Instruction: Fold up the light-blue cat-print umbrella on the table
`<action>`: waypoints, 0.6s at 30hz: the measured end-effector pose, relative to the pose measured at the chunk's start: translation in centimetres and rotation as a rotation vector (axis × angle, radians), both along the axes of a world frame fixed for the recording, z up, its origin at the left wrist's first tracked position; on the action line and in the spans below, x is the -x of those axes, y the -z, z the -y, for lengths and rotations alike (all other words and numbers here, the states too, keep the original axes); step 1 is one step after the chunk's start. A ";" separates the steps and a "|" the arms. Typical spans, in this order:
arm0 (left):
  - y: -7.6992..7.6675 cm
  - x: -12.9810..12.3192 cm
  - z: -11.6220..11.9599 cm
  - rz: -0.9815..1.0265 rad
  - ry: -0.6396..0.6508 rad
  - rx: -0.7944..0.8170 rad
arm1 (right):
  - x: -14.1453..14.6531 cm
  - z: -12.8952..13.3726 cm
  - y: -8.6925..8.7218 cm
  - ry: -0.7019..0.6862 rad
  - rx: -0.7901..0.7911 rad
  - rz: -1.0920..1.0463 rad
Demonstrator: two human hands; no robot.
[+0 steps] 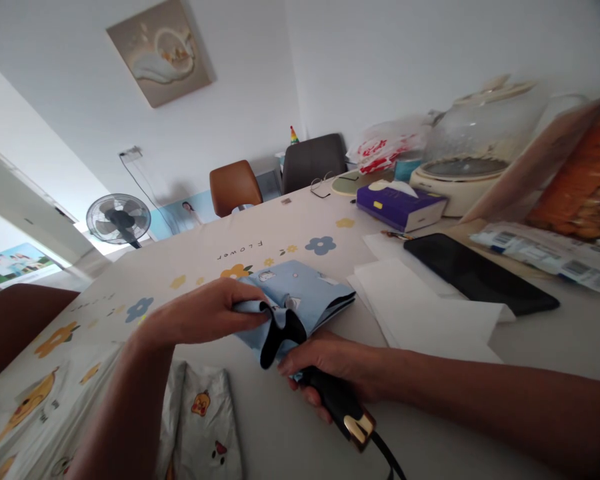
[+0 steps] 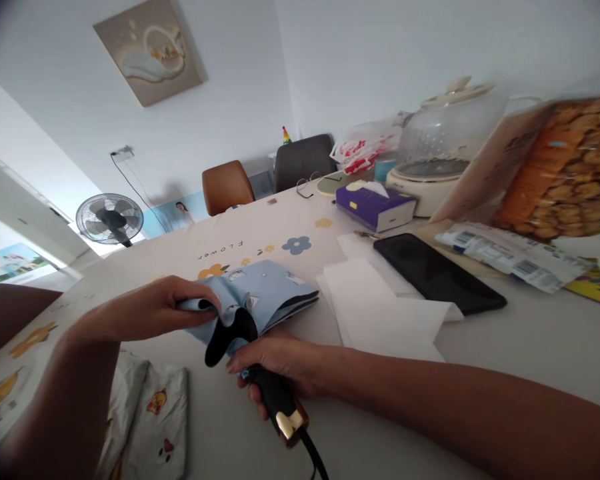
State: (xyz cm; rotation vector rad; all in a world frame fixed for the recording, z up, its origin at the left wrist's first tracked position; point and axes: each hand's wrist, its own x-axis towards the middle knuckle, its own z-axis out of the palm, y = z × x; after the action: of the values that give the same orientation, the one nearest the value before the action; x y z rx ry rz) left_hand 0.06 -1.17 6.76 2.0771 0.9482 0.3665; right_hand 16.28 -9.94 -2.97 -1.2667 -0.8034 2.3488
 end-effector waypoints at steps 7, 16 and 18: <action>-1.1 -0.6 1.1 -0.293 0.361 -0.058 | -0.1 -0.1 0.4 0.001 -0.010 0.004; 0.2 -1.8 2.3 -0.471 0.451 -0.297 | -0.1 0.0 0.5 0.021 0.011 -0.042; 0.2 -1.9 2.4 -0.490 0.470 -0.295 | -0.1 0.0 0.5 0.020 0.013 -0.048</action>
State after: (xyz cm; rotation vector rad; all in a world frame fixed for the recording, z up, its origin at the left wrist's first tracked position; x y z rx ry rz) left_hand 2.00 -3.56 6.52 2.6423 0.6615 -0.2790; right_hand 16.33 -9.95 -3.44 -1.2128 -0.7585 2.3630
